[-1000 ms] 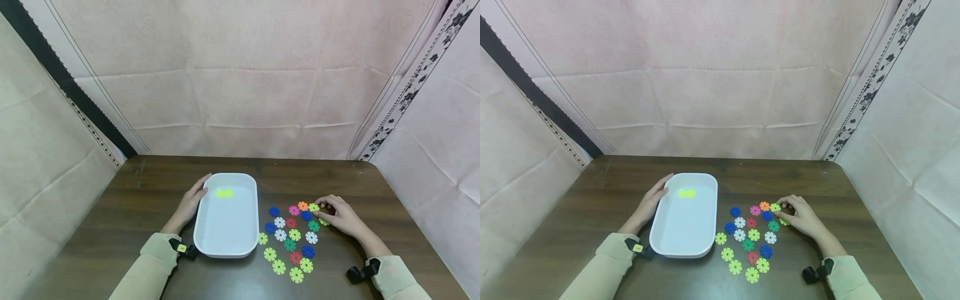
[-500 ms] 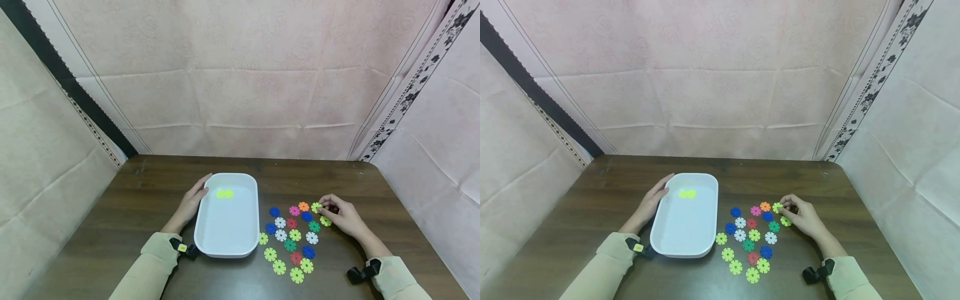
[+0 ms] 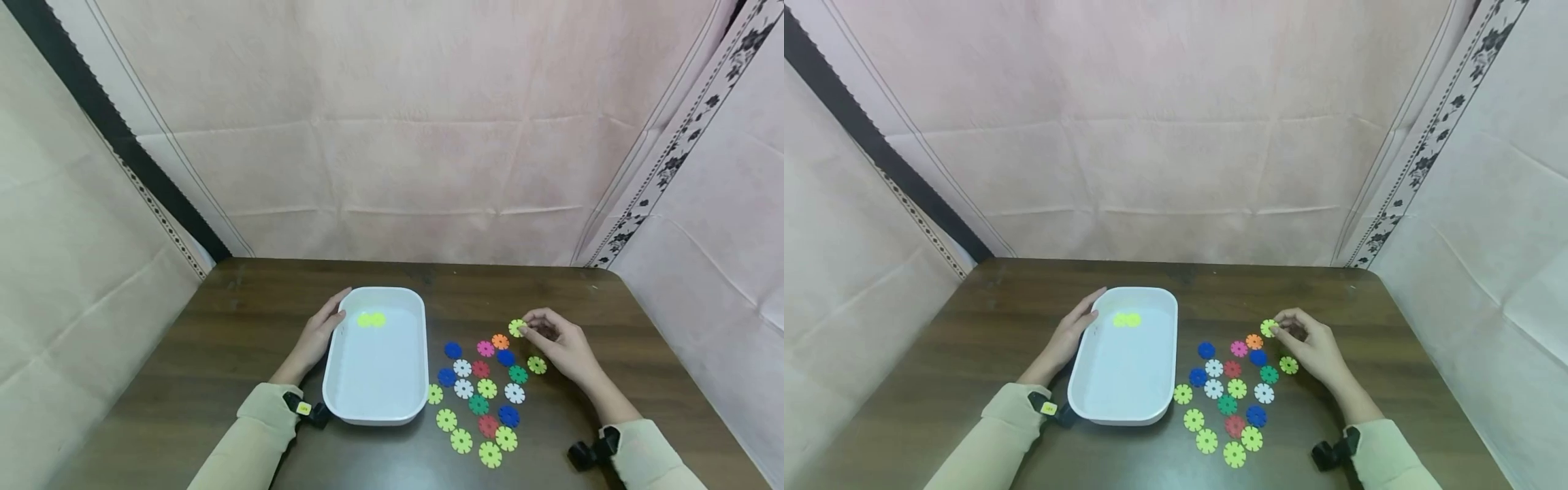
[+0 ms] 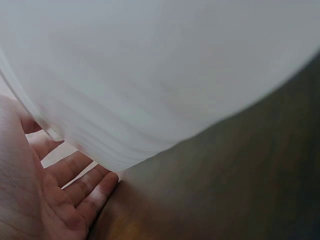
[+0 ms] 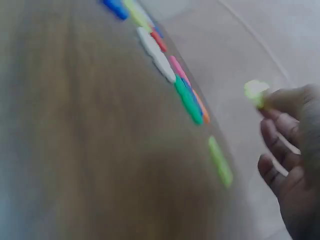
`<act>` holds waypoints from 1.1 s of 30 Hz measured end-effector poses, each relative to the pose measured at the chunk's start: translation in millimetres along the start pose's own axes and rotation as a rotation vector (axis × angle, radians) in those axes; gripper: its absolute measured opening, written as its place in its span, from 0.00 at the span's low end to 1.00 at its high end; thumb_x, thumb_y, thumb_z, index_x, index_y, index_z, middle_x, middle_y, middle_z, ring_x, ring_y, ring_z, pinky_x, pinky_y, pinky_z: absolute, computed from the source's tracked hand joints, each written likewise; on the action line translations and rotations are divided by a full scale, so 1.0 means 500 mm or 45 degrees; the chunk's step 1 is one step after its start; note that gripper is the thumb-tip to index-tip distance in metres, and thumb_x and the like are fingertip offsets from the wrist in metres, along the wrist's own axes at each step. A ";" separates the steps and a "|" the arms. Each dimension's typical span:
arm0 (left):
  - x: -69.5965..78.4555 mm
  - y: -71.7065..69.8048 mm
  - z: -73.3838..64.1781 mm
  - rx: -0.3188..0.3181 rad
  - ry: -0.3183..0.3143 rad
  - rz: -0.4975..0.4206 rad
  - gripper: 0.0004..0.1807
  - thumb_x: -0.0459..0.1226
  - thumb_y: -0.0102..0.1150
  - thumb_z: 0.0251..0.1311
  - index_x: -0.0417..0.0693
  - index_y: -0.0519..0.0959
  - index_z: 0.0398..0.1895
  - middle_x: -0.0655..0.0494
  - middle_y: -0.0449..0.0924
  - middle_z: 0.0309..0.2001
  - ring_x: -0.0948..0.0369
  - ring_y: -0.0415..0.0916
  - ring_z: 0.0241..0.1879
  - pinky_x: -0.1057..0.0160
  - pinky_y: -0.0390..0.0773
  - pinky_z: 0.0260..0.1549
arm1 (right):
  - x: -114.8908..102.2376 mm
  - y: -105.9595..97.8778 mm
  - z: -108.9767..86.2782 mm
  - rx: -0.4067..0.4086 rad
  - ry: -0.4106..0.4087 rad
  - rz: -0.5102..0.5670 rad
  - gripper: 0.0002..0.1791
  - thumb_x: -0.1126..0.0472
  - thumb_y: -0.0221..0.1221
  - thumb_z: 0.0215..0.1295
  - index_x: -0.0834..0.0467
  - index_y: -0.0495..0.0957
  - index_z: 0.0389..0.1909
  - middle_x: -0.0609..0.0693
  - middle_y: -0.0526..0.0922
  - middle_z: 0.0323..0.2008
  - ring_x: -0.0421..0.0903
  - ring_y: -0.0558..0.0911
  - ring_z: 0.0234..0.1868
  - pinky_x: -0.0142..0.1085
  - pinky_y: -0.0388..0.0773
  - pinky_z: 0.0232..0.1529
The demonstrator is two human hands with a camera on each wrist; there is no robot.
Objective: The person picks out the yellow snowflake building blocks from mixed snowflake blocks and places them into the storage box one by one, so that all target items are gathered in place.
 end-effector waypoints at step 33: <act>-0.002 0.003 -0.008 0.030 0.022 0.018 0.25 0.49 0.45 0.77 0.69 0.64 0.75 0.60 0.62 0.75 0.53 0.59 0.73 0.38 0.58 0.68 | -0.304 0.393 0.196 -0.845 -0.531 -0.718 0.08 0.60 0.62 0.70 0.49 0.89 0.43 0.42 0.88 0.41 0.38 0.83 0.37 0.36 0.82 0.41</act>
Point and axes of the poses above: each hand's wrist, its own z-axis towards the middle knuckle, its own y-axis out of the palm, x = y × z, the point moved 7 cm from there along z, towards the middle knuckle
